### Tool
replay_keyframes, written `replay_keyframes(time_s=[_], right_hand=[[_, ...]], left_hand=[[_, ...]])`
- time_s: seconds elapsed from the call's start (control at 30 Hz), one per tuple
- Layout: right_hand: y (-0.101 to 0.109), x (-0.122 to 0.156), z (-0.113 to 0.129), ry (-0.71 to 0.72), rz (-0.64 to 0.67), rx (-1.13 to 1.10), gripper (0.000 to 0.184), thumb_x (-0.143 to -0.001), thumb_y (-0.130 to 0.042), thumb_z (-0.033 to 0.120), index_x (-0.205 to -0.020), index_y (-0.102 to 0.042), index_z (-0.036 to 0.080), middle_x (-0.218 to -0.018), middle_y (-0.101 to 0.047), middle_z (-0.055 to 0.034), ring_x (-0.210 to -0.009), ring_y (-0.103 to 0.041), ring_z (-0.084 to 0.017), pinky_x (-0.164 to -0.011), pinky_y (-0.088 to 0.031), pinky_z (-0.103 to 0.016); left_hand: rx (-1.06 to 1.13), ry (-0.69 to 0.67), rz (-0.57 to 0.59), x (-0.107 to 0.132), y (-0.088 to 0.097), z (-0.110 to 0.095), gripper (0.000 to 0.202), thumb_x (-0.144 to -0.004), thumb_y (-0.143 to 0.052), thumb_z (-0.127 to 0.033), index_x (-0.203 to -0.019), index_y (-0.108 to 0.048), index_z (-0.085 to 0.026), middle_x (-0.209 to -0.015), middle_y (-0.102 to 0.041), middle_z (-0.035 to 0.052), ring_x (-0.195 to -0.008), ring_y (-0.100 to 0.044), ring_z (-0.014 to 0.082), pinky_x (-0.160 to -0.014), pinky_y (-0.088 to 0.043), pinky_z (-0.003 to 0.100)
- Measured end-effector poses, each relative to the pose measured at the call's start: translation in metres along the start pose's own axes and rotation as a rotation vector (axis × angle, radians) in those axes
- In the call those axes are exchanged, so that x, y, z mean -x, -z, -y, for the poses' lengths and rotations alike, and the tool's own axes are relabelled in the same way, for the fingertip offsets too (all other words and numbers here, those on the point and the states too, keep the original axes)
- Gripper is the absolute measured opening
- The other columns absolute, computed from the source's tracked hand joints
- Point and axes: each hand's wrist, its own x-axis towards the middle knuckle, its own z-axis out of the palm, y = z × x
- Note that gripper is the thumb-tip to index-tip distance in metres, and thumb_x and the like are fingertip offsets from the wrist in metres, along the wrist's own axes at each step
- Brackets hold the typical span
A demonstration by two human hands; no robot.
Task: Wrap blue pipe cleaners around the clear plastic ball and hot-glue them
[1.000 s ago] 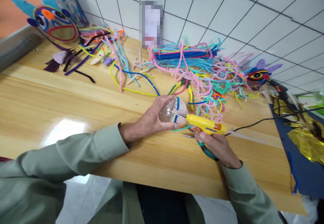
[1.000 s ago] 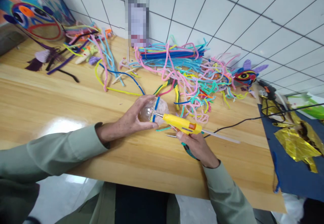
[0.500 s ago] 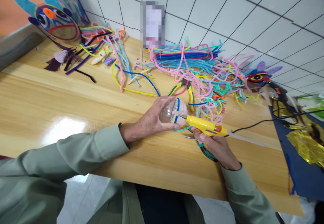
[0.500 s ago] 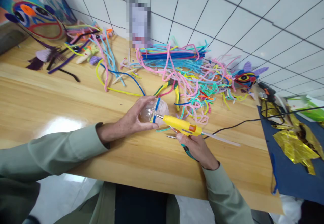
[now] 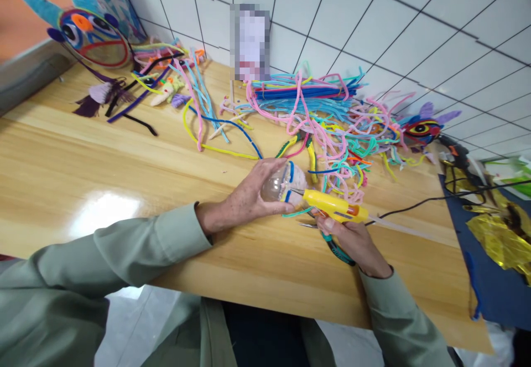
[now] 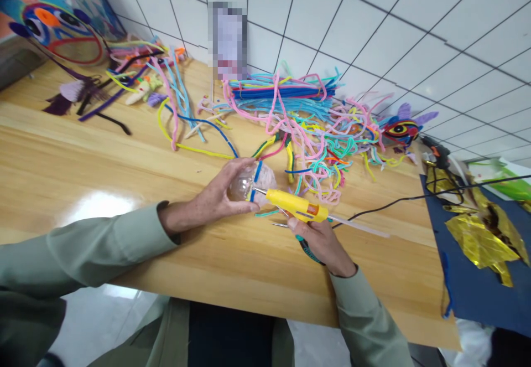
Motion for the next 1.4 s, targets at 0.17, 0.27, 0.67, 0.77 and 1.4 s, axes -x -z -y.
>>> replay_keyframes(time_s=[0.17,0.27,0.67,0.77,1.4], right_hand=[[-0.002,-0.001,0.006,0.037,0.013,0.029,0.051,-0.086,-0.084,0.071,-0.1,-0.085,0.022,-0.071,-0.065,-0.0018,-0.065,-0.055,-0.018,-0.063,-0.056,-0.034],[-0.001,-0.001,0.004,0.049,0.026,0.033,0.048,-0.088,-0.084,0.068,-0.103,-0.086,0.022,-0.075,-0.069,-0.0021,-0.068,-0.059,-0.019,-0.066,-0.057,-0.034],[0.001,0.001,0.001,0.061,0.034,0.048,0.047,-0.09,-0.083,0.066,-0.108,-0.087,0.023,-0.092,-0.081,-0.0068,-0.08,-0.068,-0.024,-0.081,-0.063,-0.041],[0.002,0.003,0.0,0.05,0.031,0.054,0.047,-0.09,-0.083,0.066,-0.11,-0.087,0.023,-0.101,-0.083,-0.0089,-0.093,-0.073,-0.028,-0.086,-0.063,-0.042],[-0.002,0.001,0.013,0.104,0.065,0.134,0.041,-0.092,-0.082,0.062,-0.108,-0.087,0.025,-0.086,-0.076,-0.0043,-0.077,-0.065,-0.024,-0.088,-0.062,-0.044]], left_hand=[[0.006,0.034,0.018,0.0,0.001,-0.004,0.09,-0.089,-0.09,-0.062,-0.163,-0.049,-0.028,-0.162,-0.058,0.017,-0.152,-0.057,0.0383,-0.131,-0.048,0.062],[0.039,0.028,0.024,0.001,0.002,-0.006,0.083,-0.095,-0.084,-0.061,-0.163,-0.048,-0.029,-0.162,-0.058,0.016,-0.152,-0.057,0.0361,-0.131,-0.048,0.06],[0.122,0.083,0.028,0.0,0.004,-0.014,0.062,-0.105,-0.073,-0.048,-0.16,-0.05,-0.031,-0.155,-0.06,0.013,-0.149,-0.059,0.0303,-0.131,-0.049,0.055],[0.142,0.092,0.026,0.0,0.004,-0.014,0.061,-0.105,-0.074,-0.047,-0.159,-0.052,-0.033,-0.156,-0.06,0.0121,-0.149,-0.059,0.0314,-0.13,-0.049,0.057],[0.117,0.085,0.004,0.003,0.001,-0.011,0.062,-0.103,-0.074,-0.046,-0.159,-0.052,-0.031,-0.159,-0.057,0.0135,-0.151,-0.055,0.0338,-0.133,-0.045,0.06]])
